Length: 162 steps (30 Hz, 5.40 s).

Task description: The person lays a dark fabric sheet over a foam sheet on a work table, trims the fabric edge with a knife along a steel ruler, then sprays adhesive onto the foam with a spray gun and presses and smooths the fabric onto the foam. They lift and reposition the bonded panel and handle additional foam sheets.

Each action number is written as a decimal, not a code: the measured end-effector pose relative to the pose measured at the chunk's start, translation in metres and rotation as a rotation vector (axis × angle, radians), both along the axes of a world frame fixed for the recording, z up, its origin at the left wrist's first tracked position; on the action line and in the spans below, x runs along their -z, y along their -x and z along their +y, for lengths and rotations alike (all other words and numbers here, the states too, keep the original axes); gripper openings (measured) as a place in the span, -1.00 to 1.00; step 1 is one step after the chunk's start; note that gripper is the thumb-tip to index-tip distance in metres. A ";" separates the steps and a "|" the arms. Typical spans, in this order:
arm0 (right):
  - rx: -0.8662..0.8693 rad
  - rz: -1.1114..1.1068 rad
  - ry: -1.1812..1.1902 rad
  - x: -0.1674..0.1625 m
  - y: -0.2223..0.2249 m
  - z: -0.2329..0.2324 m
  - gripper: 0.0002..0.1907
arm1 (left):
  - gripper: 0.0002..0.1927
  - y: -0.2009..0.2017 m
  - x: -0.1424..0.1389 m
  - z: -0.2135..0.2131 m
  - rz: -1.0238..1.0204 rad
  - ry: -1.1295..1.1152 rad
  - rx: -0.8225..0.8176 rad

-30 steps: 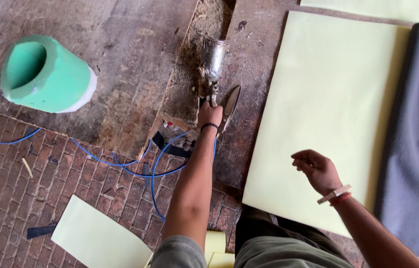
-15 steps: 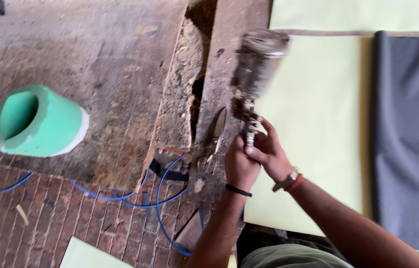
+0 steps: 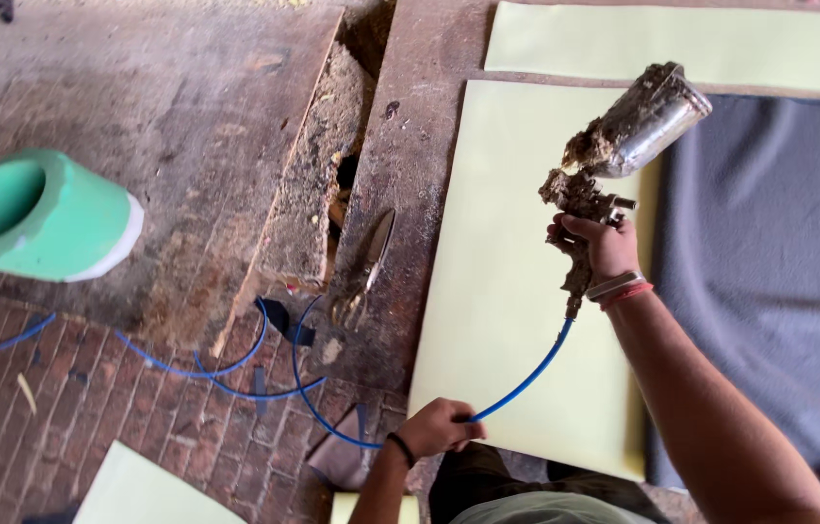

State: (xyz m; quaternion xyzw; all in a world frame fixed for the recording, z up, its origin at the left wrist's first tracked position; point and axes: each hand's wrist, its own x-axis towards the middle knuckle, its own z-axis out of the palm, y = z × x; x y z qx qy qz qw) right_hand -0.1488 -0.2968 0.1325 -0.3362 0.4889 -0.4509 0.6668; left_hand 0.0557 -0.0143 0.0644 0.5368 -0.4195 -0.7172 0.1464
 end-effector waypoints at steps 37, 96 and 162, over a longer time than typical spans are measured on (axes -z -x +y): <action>0.000 0.204 0.321 -0.028 0.078 -0.134 -0.78 | -0.64 0.092 0.003 0.038 -0.725 0.060 -0.535; -0.317 0.384 0.432 -0.048 0.182 0.254 -0.47 | -0.70 0.194 -0.020 0.344 -0.803 0.213 -0.806; -0.438 0.505 0.262 0.001 0.293 0.092 -0.53 | -0.54 0.223 -0.029 0.060 -0.827 0.200 -0.293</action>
